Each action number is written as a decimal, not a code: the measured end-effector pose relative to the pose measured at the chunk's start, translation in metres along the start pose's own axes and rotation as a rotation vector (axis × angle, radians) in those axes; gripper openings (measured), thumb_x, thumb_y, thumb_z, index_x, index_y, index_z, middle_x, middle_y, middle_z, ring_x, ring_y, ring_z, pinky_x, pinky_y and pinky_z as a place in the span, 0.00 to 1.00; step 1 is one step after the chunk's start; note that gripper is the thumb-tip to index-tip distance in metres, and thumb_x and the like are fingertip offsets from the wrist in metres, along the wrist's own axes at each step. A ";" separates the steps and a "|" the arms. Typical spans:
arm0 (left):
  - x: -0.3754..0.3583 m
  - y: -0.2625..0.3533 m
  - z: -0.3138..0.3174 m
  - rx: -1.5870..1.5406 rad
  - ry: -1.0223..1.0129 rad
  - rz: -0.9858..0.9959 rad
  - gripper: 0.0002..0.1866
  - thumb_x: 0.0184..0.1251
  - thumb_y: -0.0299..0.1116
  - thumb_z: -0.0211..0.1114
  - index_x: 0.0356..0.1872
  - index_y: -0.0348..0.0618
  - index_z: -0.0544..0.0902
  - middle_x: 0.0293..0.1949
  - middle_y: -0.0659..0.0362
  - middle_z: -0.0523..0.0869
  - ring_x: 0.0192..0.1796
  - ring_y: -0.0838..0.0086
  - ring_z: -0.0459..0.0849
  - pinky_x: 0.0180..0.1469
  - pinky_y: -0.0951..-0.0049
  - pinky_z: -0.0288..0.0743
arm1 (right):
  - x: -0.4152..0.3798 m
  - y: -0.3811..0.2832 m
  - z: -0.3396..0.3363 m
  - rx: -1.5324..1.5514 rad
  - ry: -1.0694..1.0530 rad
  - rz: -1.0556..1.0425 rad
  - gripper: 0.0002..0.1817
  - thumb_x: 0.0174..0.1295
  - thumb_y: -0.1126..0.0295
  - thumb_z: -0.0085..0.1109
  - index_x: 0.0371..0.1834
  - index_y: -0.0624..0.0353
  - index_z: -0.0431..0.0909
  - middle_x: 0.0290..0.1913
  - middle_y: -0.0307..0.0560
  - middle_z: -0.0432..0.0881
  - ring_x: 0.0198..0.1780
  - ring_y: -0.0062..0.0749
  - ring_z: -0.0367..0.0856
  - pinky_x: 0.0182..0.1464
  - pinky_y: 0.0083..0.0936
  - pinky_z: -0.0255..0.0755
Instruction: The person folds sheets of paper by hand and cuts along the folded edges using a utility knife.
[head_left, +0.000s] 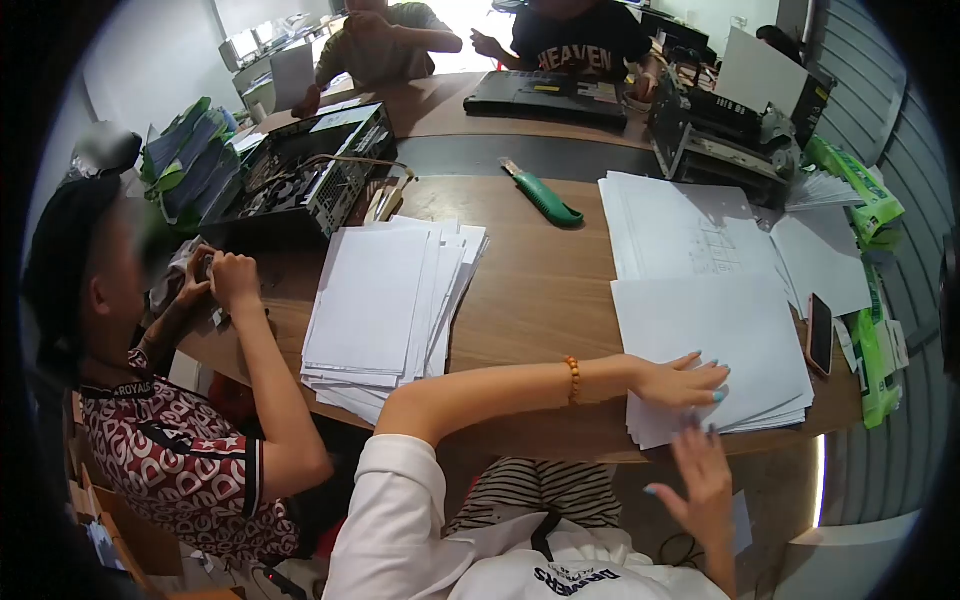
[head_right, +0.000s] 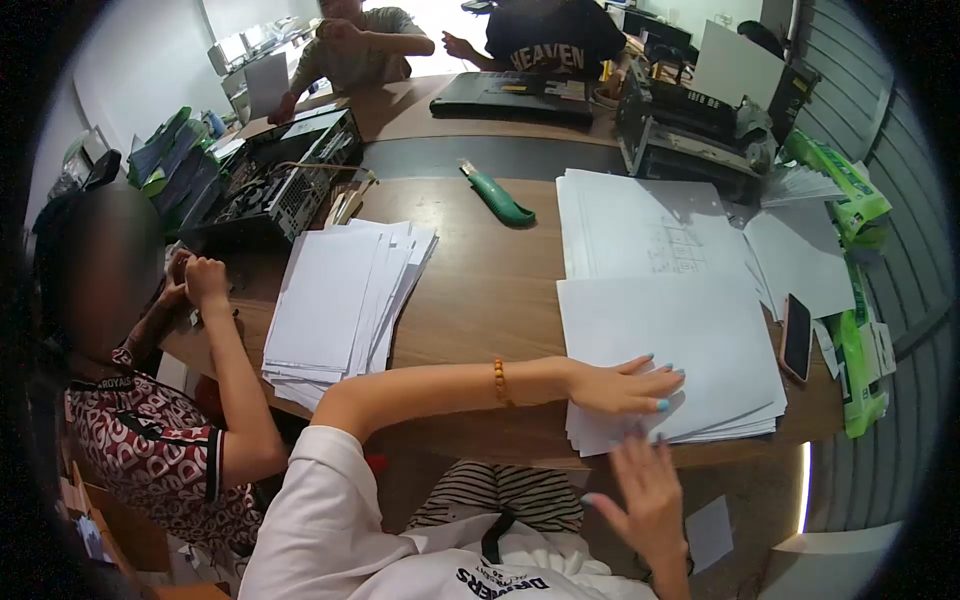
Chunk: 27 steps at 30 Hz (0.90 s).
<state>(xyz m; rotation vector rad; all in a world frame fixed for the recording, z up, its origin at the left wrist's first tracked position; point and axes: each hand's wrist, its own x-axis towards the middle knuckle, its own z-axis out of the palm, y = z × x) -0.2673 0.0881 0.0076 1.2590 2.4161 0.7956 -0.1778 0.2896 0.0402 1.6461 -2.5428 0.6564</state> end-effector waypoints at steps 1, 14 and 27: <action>-0.002 -0.012 -0.001 -0.116 0.024 0.078 0.32 0.75 0.48 0.23 0.70 0.31 0.40 0.72 0.42 0.40 0.75 0.57 0.35 0.73 0.55 0.26 | -0.002 0.008 -0.001 -0.105 0.016 0.086 0.29 0.47 0.63 0.68 0.53 0.66 0.74 0.58 0.55 0.73 0.62 0.51 0.68 0.64 0.48 0.59; -0.163 0.061 -0.105 -0.194 0.546 -0.200 0.31 0.69 0.33 0.51 0.71 0.43 0.52 0.72 0.56 0.54 0.74 0.63 0.49 0.73 0.62 0.41 | -0.014 0.020 0.003 0.166 0.846 0.250 0.09 0.59 0.86 0.51 0.39 0.63 0.76 0.41 0.55 0.84 0.47 0.46 0.83 0.48 0.35 0.78; -0.252 0.108 -0.006 0.332 0.708 -0.577 0.23 0.35 0.25 0.75 0.40 0.55 0.87 0.61 0.52 0.74 0.71 0.51 0.58 0.70 0.48 0.47 | 0.049 0.024 0.012 0.967 0.173 -0.311 0.06 0.59 0.75 0.53 0.37 0.62 0.79 0.40 0.57 0.84 0.52 0.53 0.79 0.58 0.50 0.69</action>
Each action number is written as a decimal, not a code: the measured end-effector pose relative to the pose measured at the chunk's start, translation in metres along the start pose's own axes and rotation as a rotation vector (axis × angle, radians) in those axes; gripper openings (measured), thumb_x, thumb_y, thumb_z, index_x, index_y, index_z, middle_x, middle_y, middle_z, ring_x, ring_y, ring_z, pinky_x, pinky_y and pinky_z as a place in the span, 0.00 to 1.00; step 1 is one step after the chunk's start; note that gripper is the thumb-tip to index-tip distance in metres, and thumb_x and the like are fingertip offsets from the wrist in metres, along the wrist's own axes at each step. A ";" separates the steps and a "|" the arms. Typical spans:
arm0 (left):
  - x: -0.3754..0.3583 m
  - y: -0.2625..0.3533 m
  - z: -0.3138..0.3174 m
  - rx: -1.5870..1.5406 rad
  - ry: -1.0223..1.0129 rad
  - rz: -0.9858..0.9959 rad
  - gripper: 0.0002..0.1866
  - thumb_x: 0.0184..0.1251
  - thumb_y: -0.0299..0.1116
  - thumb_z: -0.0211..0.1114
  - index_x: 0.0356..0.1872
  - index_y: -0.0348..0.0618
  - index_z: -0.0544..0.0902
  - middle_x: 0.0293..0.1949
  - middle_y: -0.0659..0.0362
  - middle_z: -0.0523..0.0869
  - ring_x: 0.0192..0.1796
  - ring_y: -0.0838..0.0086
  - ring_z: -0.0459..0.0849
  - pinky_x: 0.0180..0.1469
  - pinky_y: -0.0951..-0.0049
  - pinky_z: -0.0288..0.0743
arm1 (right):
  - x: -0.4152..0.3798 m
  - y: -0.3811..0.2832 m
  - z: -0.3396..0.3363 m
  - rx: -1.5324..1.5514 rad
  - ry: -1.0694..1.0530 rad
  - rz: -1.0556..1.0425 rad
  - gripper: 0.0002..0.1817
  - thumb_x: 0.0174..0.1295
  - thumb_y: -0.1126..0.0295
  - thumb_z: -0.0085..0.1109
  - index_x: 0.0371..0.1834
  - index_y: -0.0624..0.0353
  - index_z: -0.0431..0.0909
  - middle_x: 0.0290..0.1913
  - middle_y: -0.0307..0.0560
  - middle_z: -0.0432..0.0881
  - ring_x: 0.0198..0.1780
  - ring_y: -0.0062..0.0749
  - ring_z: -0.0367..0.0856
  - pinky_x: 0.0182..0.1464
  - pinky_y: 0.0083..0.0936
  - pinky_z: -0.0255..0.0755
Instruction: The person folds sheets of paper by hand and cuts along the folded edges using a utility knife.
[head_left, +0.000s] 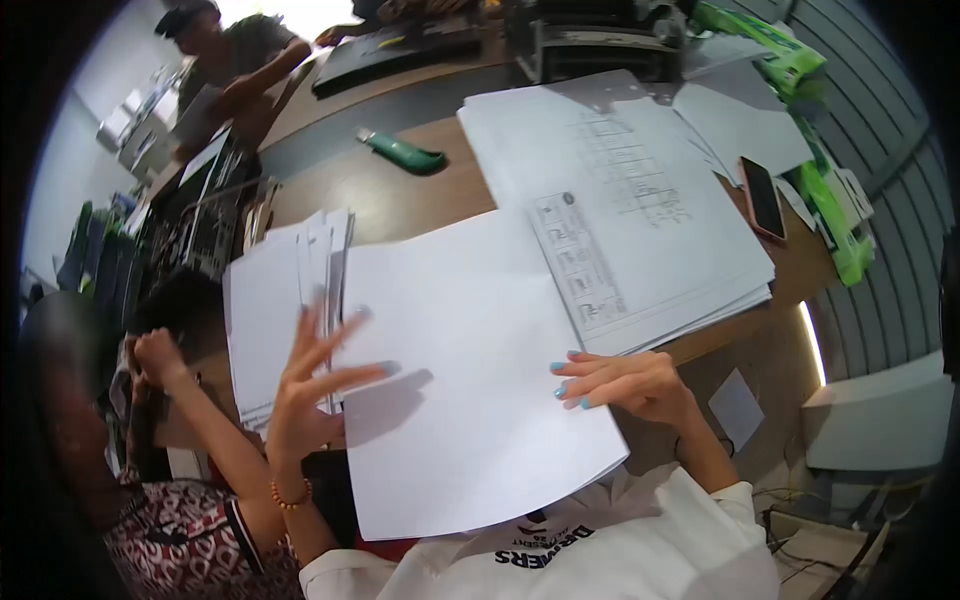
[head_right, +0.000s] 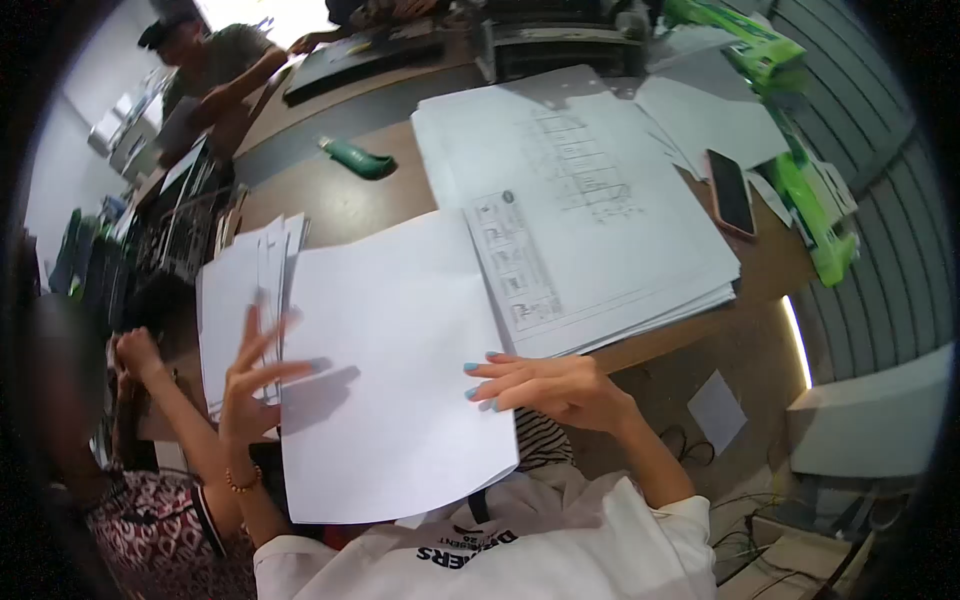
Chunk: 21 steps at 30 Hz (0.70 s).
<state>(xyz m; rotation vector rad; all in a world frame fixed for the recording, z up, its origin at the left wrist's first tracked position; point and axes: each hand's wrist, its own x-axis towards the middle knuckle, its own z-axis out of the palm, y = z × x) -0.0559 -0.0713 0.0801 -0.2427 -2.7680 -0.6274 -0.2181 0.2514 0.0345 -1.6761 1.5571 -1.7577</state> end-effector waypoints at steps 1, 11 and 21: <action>-0.007 0.003 0.008 -0.078 -0.029 0.047 0.22 0.34 0.23 0.73 0.39 0.52 0.87 0.50 0.55 0.83 0.65 0.54 0.69 0.69 0.50 0.52 | -0.002 0.002 0.001 0.024 -0.022 0.004 0.06 0.59 0.75 0.53 0.37 0.62 0.79 0.40 0.57 0.84 0.52 0.53 0.79 0.58 0.50 0.69; -0.050 0.008 0.045 -0.686 0.013 -0.278 0.13 0.61 0.33 0.59 0.38 0.32 0.84 0.41 0.50 0.86 0.53 0.62 0.82 0.65 0.60 0.66 | 0.021 0.000 -0.023 -0.606 -0.355 0.134 0.17 0.51 0.73 0.64 0.46 0.59 0.79 0.54 0.43 0.78 0.63 0.45 0.69 0.62 0.38 0.68; -0.027 0.023 0.059 -0.531 0.418 -0.681 0.06 0.64 0.25 0.61 0.34 0.30 0.78 0.23 0.68 0.75 0.25 0.90 0.65 0.25 0.86 0.57 | 0.029 0.010 0.009 -0.547 0.143 0.505 0.06 0.59 0.77 0.53 0.37 0.67 0.76 0.33 0.51 0.77 0.34 0.40 0.76 0.38 0.29 0.70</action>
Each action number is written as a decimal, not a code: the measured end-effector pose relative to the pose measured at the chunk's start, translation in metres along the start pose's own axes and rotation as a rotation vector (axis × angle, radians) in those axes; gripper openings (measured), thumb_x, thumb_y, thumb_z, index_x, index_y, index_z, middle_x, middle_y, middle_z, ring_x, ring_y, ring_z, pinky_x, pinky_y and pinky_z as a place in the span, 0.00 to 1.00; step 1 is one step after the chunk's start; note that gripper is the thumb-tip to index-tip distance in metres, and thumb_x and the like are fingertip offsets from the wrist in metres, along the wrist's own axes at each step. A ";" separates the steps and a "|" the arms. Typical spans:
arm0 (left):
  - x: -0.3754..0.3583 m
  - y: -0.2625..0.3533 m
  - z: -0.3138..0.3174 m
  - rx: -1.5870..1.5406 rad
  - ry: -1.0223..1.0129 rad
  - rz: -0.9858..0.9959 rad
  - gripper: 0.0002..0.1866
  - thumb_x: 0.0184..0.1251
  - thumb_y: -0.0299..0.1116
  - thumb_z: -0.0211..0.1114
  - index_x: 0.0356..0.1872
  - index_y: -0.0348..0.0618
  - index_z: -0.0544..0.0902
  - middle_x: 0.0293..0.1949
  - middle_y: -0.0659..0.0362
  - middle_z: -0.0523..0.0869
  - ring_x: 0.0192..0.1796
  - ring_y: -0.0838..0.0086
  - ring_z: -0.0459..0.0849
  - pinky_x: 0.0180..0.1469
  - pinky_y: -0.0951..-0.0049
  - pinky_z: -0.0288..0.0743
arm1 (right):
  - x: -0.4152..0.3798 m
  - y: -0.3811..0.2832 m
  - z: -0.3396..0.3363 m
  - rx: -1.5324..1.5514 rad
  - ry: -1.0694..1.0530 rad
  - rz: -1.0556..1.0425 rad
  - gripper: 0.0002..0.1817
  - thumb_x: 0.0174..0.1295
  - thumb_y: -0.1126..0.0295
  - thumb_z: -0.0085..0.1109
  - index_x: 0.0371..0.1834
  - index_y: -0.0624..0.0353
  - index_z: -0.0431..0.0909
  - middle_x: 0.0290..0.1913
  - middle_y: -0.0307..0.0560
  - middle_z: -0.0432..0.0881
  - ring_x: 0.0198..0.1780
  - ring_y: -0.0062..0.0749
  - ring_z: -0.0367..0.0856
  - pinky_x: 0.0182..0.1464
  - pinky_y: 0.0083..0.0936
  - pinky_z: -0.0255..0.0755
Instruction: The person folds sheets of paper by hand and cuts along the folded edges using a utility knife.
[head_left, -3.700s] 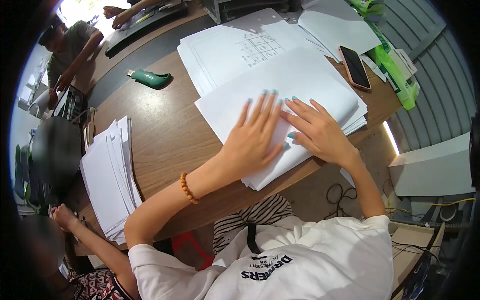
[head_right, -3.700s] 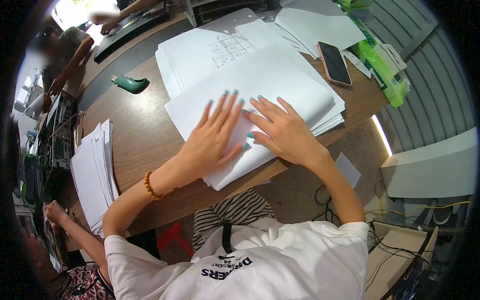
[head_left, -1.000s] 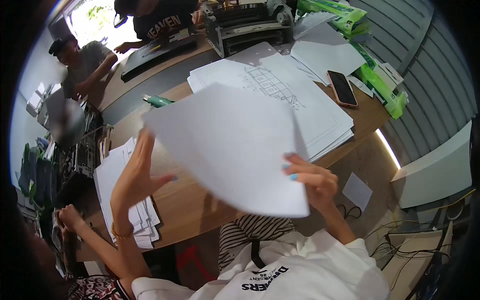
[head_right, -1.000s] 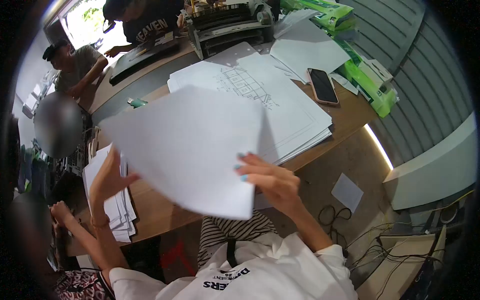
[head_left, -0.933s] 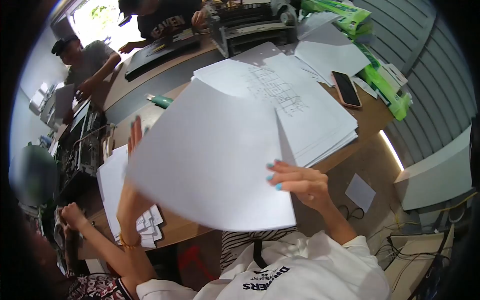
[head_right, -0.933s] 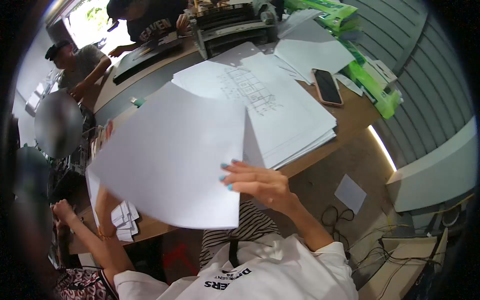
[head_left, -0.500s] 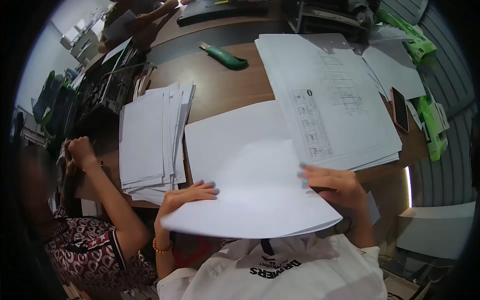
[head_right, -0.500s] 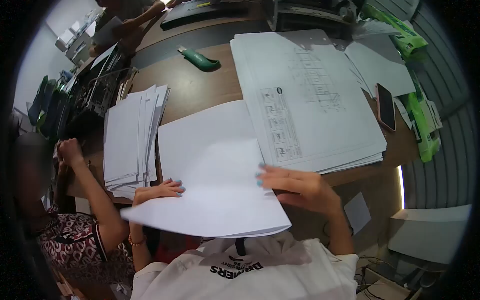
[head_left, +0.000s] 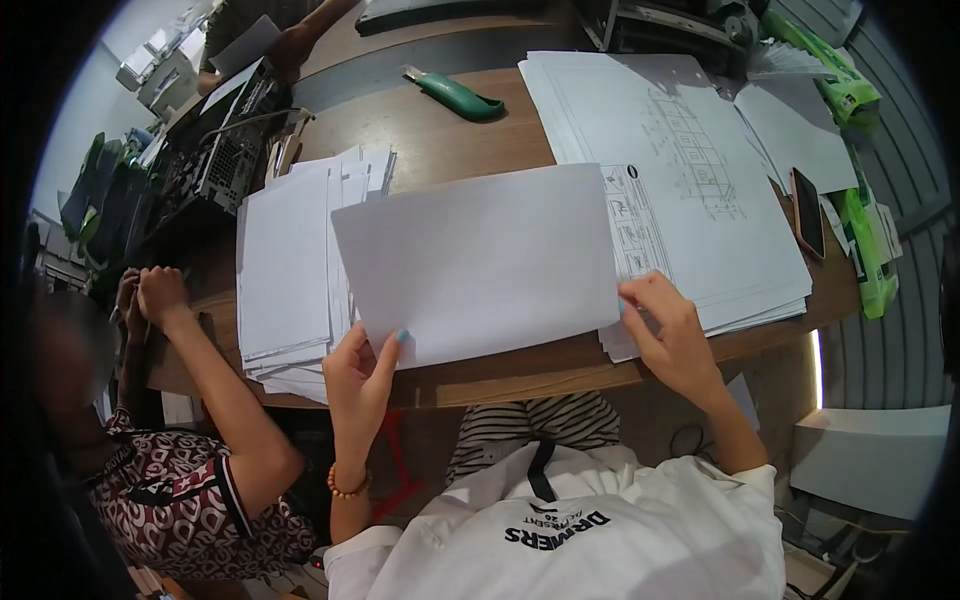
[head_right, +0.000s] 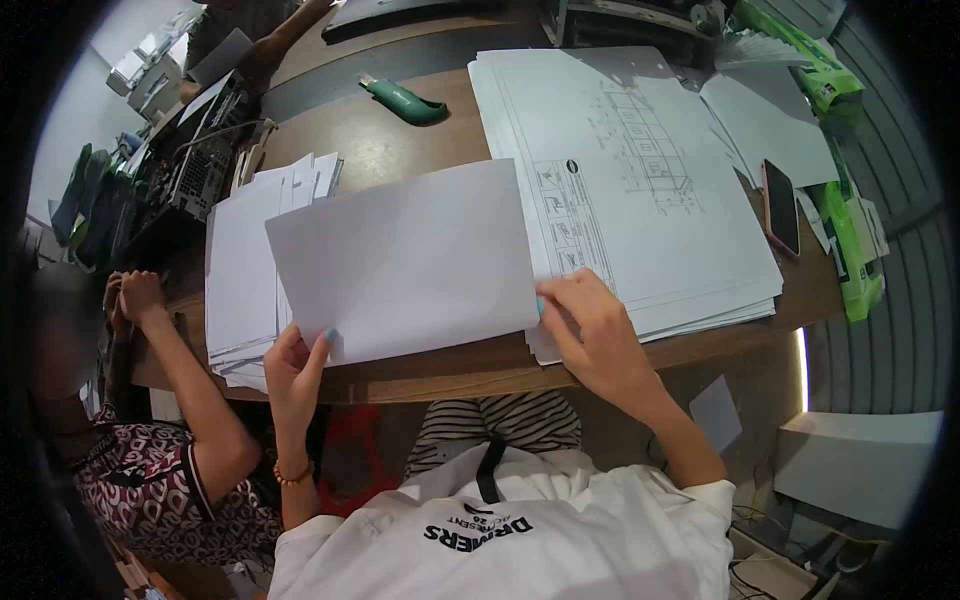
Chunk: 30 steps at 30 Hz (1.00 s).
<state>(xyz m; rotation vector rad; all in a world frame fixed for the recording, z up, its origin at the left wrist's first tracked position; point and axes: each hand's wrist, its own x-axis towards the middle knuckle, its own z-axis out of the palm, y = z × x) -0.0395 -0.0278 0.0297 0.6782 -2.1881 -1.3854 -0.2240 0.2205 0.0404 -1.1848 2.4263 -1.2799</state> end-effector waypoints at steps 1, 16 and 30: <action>0.001 0.000 0.001 0.002 -0.004 0.000 0.06 0.64 0.25 0.61 0.34 0.30 0.78 0.23 0.68 0.75 0.25 0.90 0.65 0.25 0.86 0.57 | 0.002 -0.001 0.001 -0.028 0.033 0.017 0.06 0.59 0.76 0.53 0.38 0.67 0.76 0.33 0.51 0.76 0.33 0.38 0.76 0.37 0.28 0.69; 0.046 0.046 -0.046 0.326 0.160 1.019 0.08 0.57 0.34 0.66 0.25 0.41 0.84 0.43 0.45 0.84 0.59 0.45 0.74 0.60 0.46 0.66 | 0.098 -0.025 -0.058 -0.235 0.450 -1.060 0.16 0.39 0.75 0.72 0.34 0.46 0.83 0.38 0.37 0.83 0.40 0.27 0.78 0.36 0.19 0.76; 0.107 0.116 -0.091 0.576 0.769 0.700 0.07 0.59 0.30 0.67 0.32 0.36 0.79 0.23 0.61 0.79 0.26 0.85 0.73 0.30 0.81 0.68 | 0.310 0.044 0.130 -0.570 0.246 -0.302 0.23 0.55 0.56 0.59 0.43 0.67 0.74 0.44 0.64 0.76 0.49 0.55 0.74 0.52 0.42 0.70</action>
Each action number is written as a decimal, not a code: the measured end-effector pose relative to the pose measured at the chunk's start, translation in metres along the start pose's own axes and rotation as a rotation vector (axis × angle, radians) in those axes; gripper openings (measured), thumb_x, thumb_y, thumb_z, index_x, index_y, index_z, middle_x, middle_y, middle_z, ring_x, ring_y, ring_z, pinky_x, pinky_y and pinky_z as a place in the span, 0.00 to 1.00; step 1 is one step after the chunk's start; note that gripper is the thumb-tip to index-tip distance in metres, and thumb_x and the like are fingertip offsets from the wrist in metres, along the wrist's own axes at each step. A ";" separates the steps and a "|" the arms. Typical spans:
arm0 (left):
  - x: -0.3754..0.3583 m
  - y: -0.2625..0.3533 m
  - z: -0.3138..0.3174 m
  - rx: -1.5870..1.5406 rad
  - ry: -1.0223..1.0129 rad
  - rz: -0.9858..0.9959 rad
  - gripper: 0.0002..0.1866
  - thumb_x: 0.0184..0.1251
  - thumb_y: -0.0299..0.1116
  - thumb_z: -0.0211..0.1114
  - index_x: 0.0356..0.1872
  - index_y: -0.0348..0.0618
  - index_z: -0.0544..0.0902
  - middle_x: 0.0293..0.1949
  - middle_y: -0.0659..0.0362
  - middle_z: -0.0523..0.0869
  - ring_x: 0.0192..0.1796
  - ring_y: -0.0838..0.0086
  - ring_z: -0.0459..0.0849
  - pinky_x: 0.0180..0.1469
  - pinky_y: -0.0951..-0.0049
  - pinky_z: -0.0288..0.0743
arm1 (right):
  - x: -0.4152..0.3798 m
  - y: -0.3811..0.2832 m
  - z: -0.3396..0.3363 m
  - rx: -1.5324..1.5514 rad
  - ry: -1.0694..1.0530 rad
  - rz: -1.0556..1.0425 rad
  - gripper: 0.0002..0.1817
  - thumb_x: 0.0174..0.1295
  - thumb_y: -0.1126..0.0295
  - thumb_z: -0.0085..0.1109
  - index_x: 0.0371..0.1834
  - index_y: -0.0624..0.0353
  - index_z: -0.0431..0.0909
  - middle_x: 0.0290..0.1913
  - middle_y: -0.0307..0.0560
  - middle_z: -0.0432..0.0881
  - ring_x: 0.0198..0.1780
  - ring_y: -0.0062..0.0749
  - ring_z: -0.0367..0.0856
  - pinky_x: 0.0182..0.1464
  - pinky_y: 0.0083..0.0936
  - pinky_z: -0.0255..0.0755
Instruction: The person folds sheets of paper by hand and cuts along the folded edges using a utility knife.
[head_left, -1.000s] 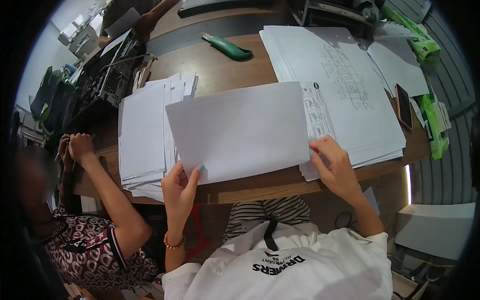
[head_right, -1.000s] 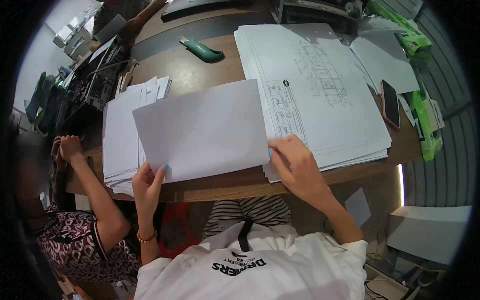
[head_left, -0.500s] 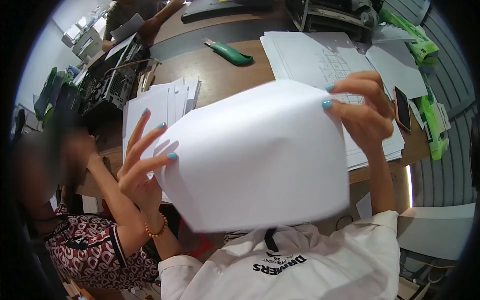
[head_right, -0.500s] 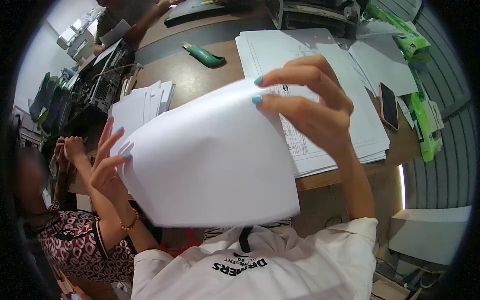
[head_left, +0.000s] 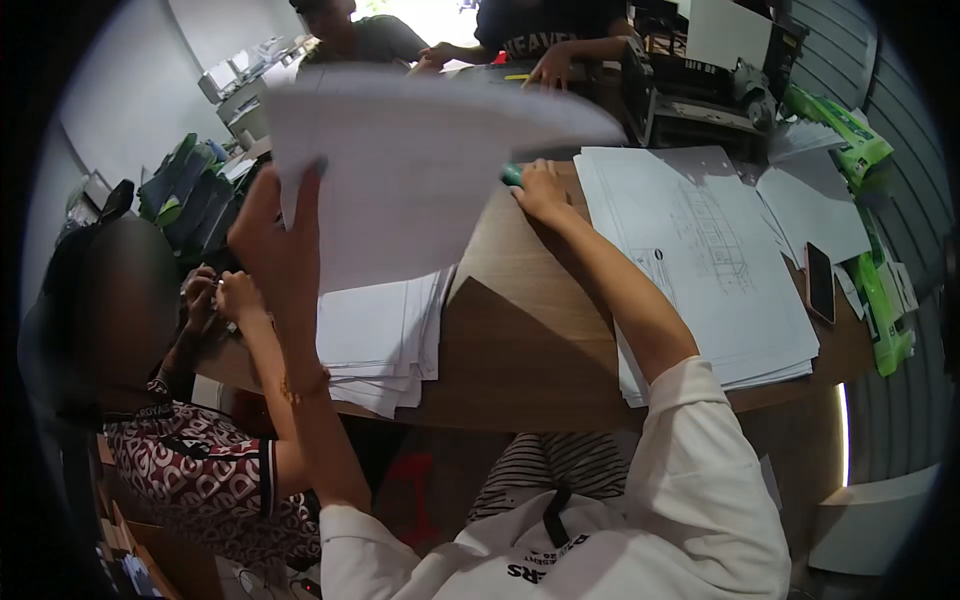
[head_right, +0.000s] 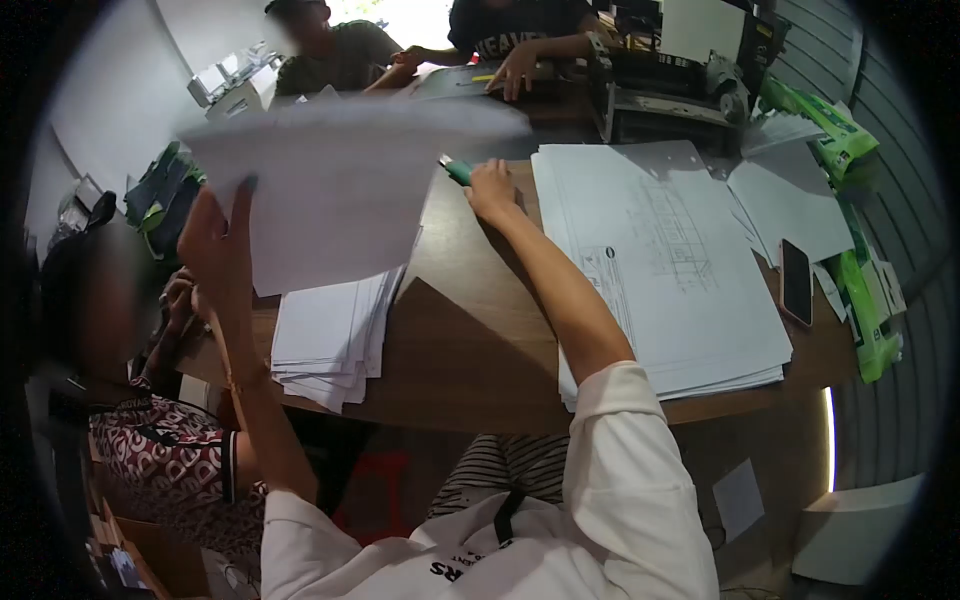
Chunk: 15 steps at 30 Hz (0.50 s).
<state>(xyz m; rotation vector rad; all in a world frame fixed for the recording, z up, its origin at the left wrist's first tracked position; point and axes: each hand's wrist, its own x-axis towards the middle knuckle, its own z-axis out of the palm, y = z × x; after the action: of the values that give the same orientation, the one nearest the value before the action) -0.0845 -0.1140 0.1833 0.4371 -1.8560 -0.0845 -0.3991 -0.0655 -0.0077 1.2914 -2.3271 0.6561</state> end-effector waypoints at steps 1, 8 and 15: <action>0.014 0.002 0.003 0.072 0.046 -0.010 0.06 0.59 0.29 0.67 0.32 0.37 0.79 0.23 0.62 0.79 0.27 0.86 0.74 0.31 0.82 0.68 | -0.001 0.000 0.000 0.032 0.049 0.022 0.23 0.54 0.58 0.61 0.44 0.67 0.74 0.42 0.64 0.77 0.49 0.55 0.75 0.52 0.41 0.70; -0.038 0.037 0.002 -0.324 -0.027 0.329 0.03 0.55 0.19 0.63 0.31 0.35 0.78 0.34 0.57 0.87 0.43 0.72 0.85 0.55 0.65 0.74 | -0.044 0.097 -0.100 0.228 0.173 -0.076 0.20 0.53 0.65 0.61 0.48 0.64 0.75 0.40 0.59 0.78 0.45 0.49 0.78 0.51 0.37 0.70; -0.141 0.012 0.030 -0.338 -0.744 0.218 0.16 0.47 0.09 0.53 0.38 0.35 0.77 0.48 0.53 0.83 0.58 0.59 0.77 0.68 0.53 0.60 | -0.211 0.110 -0.272 0.161 0.011 0.097 0.18 0.49 0.76 0.63 0.46 0.65 0.77 0.40 0.52 0.78 0.43 0.40 0.78 0.49 0.28 0.69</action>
<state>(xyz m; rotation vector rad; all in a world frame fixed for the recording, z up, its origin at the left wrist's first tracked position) -0.0780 -0.0600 0.0489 -0.0579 -2.5432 -0.4554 -0.3582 0.2839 0.0746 1.2446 -2.3810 0.8956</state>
